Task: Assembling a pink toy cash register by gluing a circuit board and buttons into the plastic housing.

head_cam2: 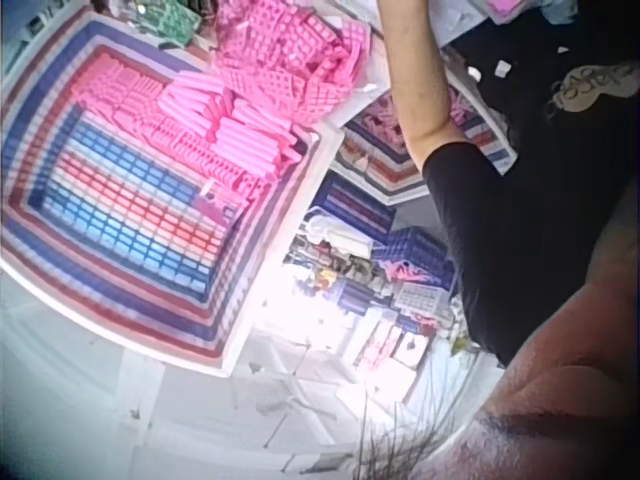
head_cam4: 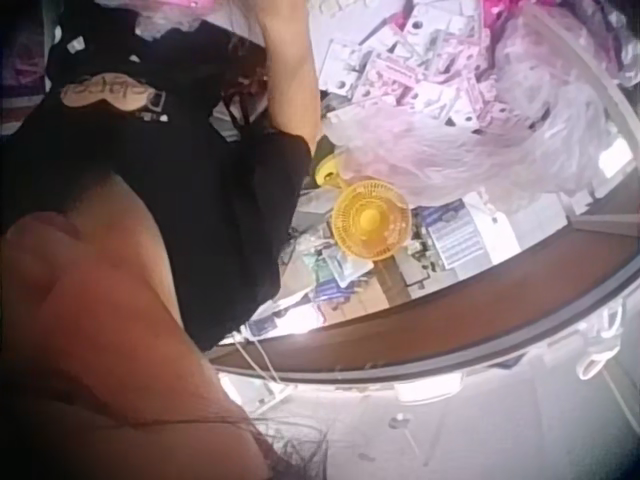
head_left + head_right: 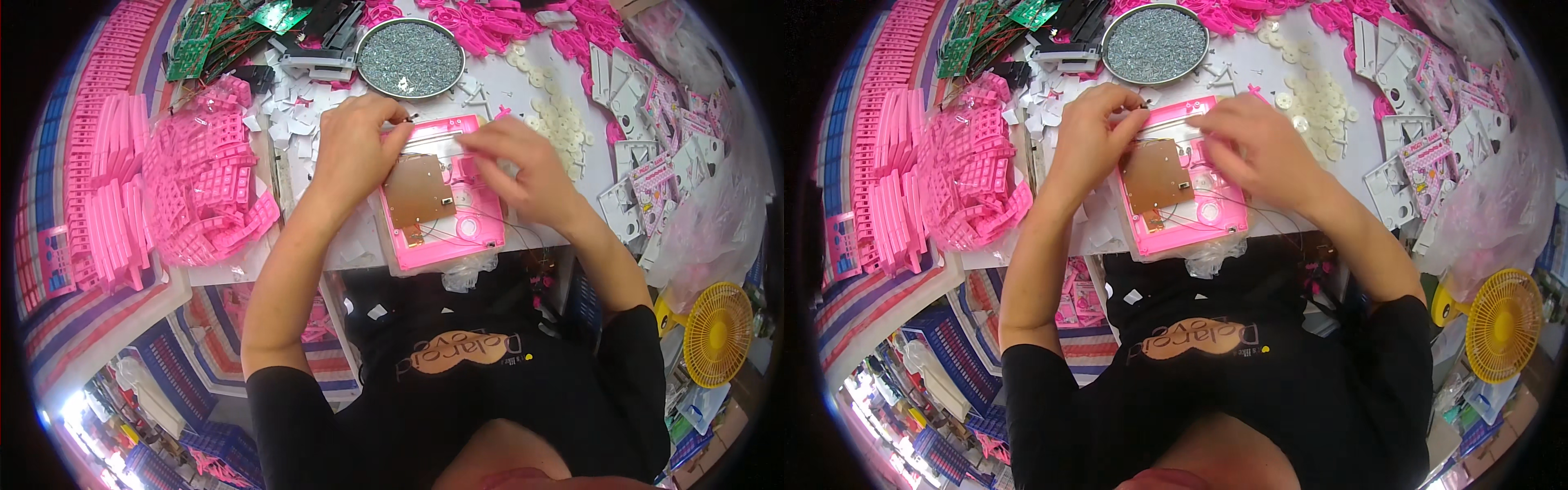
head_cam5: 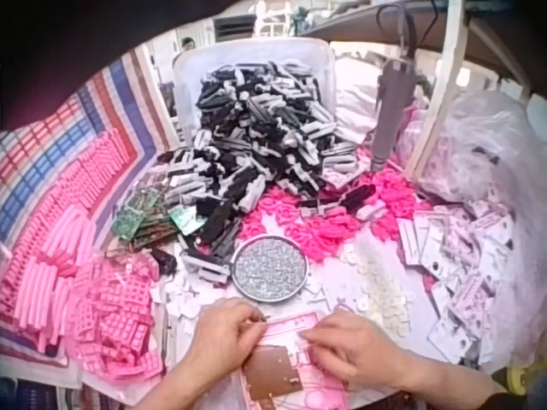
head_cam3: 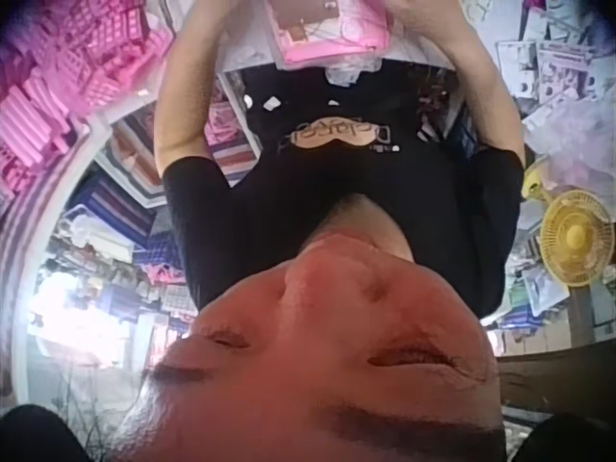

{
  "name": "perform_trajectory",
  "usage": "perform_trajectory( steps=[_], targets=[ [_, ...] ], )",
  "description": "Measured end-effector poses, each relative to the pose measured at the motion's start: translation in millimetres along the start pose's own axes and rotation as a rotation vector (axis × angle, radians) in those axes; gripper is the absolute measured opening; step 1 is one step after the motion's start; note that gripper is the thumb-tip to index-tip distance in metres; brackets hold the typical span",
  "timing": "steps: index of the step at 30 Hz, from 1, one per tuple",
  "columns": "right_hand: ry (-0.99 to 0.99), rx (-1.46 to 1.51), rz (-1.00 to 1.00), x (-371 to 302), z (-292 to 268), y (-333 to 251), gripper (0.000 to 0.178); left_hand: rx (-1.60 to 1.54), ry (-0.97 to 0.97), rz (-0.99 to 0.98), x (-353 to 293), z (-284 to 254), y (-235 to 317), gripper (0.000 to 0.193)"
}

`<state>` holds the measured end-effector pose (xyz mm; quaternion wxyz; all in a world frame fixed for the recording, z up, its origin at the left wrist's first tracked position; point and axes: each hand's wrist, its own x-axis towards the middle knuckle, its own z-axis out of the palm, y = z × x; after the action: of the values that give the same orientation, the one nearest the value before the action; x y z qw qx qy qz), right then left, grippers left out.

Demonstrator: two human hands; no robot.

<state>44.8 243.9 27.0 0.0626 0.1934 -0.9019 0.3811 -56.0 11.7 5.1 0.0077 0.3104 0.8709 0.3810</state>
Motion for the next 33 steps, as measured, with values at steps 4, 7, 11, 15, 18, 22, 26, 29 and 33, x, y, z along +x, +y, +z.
perform_trajectory(
  steps=[4,7,11,15,18,22,26,29,33],
  targets=[
    [0.086,-0.143,-0.097,4,0,-1,0.023,0.103,0.159,0.232,-17,2,14,0.014],
    [0.009,-0.224,-0.187,-1,7,-13,0.023,0.049,0.131,0.157,-31,6,24,0.012],
    [0.113,-0.15,-0.092,-2,12,-15,0.021,0.019,0.103,0.144,-41,12,25,0.011],
    [0.133,-0.015,-0.052,8,19,-18,0.019,0.097,0.117,0.255,-42,12,27,0.011],
    [0.106,0.014,0.002,12,24,-13,0.016,-0.006,0.036,0.163,-43,9,28,0.01],
    [0.095,0.105,0.088,7,28,-16,0.02,-0.074,0.038,0.098,-47,5,26,0.008],
    [-0.037,0.474,0.309,2,19,-22,0.029,-0.004,0.122,0.265,-45,9,24,0.012],
    [-0.131,0.578,0.367,5,10,-20,0.03,0.063,0.169,0.358,-44,10,24,0.016],
    [-0.158,0.479,0.329,-8,-6,-21,0.026,0.052,0.221,0.178,-49,7,18,0.014]
  ],
)
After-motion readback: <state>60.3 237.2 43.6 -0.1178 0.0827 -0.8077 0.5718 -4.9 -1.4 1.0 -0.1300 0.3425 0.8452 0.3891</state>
